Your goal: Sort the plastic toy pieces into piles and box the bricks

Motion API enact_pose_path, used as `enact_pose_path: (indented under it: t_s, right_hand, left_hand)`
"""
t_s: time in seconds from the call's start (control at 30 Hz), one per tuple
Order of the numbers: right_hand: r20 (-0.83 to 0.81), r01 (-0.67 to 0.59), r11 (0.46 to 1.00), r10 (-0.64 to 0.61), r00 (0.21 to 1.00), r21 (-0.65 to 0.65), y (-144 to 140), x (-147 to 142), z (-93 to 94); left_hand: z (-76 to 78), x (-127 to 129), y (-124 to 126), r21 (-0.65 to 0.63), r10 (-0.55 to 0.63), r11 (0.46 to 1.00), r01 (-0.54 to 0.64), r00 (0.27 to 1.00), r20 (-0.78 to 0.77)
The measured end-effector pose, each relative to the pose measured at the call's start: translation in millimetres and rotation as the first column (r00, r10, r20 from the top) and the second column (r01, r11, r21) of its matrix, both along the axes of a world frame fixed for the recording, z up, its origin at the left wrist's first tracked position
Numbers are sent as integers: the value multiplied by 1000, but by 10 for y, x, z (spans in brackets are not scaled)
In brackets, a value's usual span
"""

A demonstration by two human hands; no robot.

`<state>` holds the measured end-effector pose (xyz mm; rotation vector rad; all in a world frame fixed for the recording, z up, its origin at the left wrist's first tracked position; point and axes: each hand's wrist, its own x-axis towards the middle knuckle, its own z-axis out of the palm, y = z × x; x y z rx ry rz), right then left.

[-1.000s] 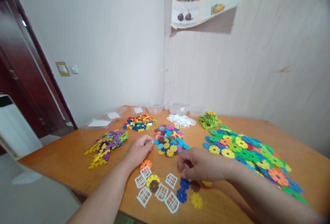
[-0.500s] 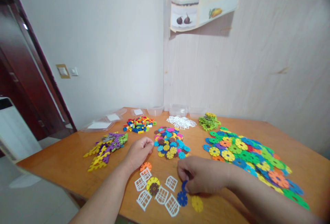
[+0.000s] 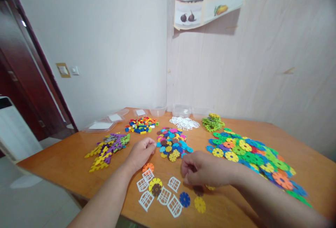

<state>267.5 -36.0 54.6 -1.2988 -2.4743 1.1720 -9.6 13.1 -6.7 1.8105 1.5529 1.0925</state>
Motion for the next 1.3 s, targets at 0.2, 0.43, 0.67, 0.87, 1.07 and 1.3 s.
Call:
enact_pose_path:
  t_s: [0.2,0.43,0.67,0.87,1.07,1.3]
  right_hand:
    - [276,-196,962,139,951,192,-237,-106,43]
    - [276,-183,972,137,951,147,-291,-132,14]
    - [-59,29,990,-38,998,-141,-57,-136,-175]
    - [-478,337,933,-356,803,-129,196,-146,-172]
    - [-59,89,990,-83,995,107,-10,51,129]
    - [241,-170,979,139,961,112,-308,154,186]
  left_hand:
    - [-15,-9,13,7,-13,1000,13,1000,-15]
    - [-59,-23,41,8,-14,1000,14,1000,-1]
    - [-22,-8,15,3,-6,1000,6,1000,12]
    - [-27,-7,19,-13,-4,1000,4,1000,18]
    - [10,4,-5,-16,-13,1000,13,1000,23]
    - [75,15,-29,-10,-4,1000,4,1000,12]
